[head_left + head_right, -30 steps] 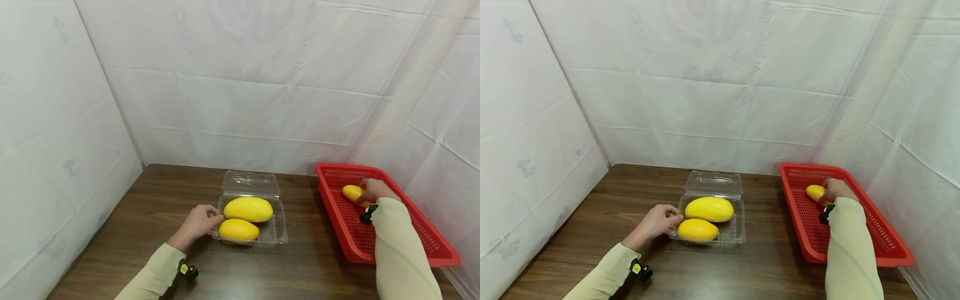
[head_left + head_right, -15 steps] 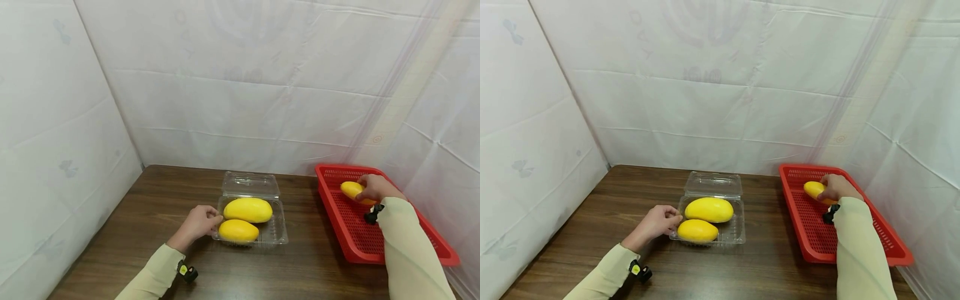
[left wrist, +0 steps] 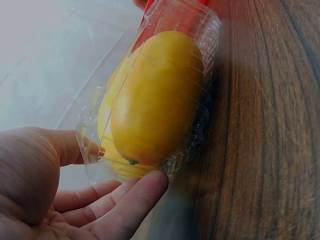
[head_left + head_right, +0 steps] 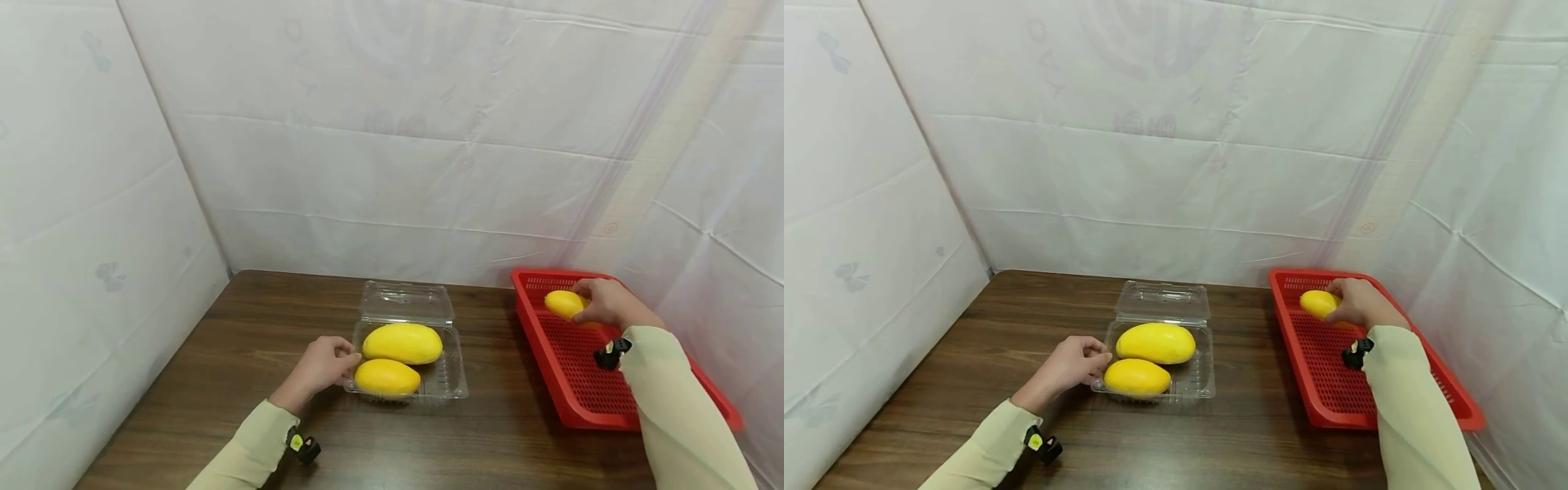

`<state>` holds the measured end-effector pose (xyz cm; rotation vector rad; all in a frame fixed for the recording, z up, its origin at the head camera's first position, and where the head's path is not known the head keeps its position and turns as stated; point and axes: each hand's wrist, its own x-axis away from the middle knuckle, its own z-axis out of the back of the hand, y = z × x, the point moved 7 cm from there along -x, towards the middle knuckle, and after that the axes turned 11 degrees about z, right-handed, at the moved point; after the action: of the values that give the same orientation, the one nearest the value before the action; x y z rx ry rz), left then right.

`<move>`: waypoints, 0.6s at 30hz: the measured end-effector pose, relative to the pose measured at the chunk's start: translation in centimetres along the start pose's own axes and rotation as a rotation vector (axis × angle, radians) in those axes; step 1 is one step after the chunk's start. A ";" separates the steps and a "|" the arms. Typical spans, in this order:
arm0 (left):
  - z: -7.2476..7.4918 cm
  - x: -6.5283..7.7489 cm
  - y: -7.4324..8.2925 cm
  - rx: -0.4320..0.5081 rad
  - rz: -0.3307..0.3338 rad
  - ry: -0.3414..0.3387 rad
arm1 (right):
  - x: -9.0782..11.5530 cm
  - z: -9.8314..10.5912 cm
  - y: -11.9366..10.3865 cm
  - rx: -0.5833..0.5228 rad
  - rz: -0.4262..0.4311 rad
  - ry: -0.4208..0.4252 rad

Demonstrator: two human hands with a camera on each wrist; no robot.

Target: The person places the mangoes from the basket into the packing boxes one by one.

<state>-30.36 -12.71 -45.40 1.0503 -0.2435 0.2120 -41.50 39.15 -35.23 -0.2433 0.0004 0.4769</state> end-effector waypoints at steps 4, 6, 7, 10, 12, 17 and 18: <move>-0.1 0.0 0.0 0.003 -0.007 -0.003 | 0.3 0.5 -0.9 0.022 0.022 -0.001; -0.2 -0.1 0.0 0.011 -0.007 -0.008 | 0.5 0.9 -1.4 0.025 0.032 0.006; -0.2 -0.1 -0.1 0.013 -0.007 -0.009 | 0.6 1.0 -1.6 0.024 0.037 0.010; -0.2 -0.2 -0.2 0.020 -0.005 -0.013 | 0.8 1.4 -2.4 0.022 0.048 0.022; -0.2 -0.2 -0.2 0.017 -0.004 -0.012 | 0.9 1.7 -3.0 0.021 0.057 0.026; 0.0 -0.3 -0.3 0.008 -0.001 -0.006 | 1.2 2.4 -4.8 0.025 0.093 0.049; 0.0 -0.4 -0.3 0.007 -0.001 -0.004 | 1.2 2.5 -5.2 0.025 0.103 0.054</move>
<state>-30.61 -12.89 -45.75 1.0583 -0.2458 0.2097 -38.22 35.81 -31.64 -0.2325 0.0721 0.5725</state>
